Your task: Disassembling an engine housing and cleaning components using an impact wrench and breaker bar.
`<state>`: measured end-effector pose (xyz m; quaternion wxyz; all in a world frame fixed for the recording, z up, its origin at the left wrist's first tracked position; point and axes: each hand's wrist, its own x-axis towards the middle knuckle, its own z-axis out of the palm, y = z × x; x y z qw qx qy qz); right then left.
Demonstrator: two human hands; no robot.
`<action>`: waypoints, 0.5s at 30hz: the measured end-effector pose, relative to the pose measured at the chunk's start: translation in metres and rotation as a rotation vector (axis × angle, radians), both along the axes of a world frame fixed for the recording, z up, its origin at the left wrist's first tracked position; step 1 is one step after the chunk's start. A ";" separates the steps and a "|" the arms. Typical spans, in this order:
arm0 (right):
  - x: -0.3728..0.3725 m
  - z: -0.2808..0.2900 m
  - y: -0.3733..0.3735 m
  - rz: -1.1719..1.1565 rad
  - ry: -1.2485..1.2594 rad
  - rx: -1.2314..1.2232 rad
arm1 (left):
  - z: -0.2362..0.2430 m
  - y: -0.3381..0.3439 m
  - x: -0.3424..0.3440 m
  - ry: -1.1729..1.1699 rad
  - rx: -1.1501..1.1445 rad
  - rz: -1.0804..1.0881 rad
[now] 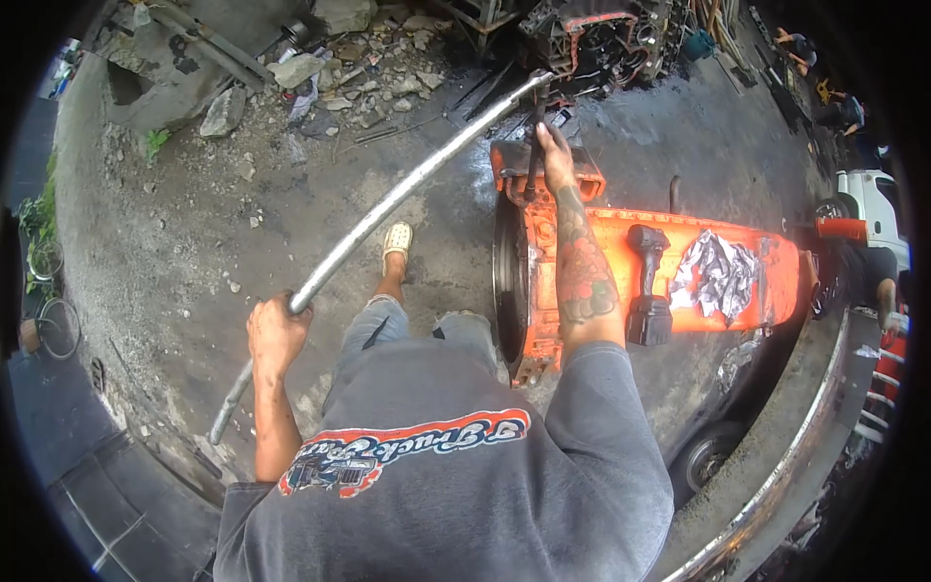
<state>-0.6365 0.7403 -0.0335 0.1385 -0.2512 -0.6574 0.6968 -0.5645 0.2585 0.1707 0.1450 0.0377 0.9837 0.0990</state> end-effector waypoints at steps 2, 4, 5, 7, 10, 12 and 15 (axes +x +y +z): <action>0.007 -0.025 -0.003 -0.100 0.009 -0.112 | 0.002 0.003 0.002 -0.029 -0.040 0.016; 0.007 -0.041 -0.004 -0.043 0.016 -0.045 | 0.001 0.003 -0.002 -0.029 -0.003 -0.016; 0.004 -0.046 -0.006 -0.087 -0.030 -0.010 | 0.000 0.002 -0.006 -0.034 -0.009 -0.014; -0.003 -0.051 -0.011 -0.088 -0.097 0.040 | -0.003 0.001 -0.022 -0.074 -0.071 -0.005; -0.010 -0.051 -0.020 -0.142 -0.160 0.189 | -0.009 -0.003 -0.062 -0.061 -0.089 -0.065; -0.012 -0.048 -0.020 -0.269 -0.122 0.214 | -0.018 0.002 -0.104 -0.035 -0.070 -0.132; -0.010 -0.043 -0.020 -0.297 -0.163 0.006 | -0.031 0.001 -0.164 -0.042 -0.106 -0.225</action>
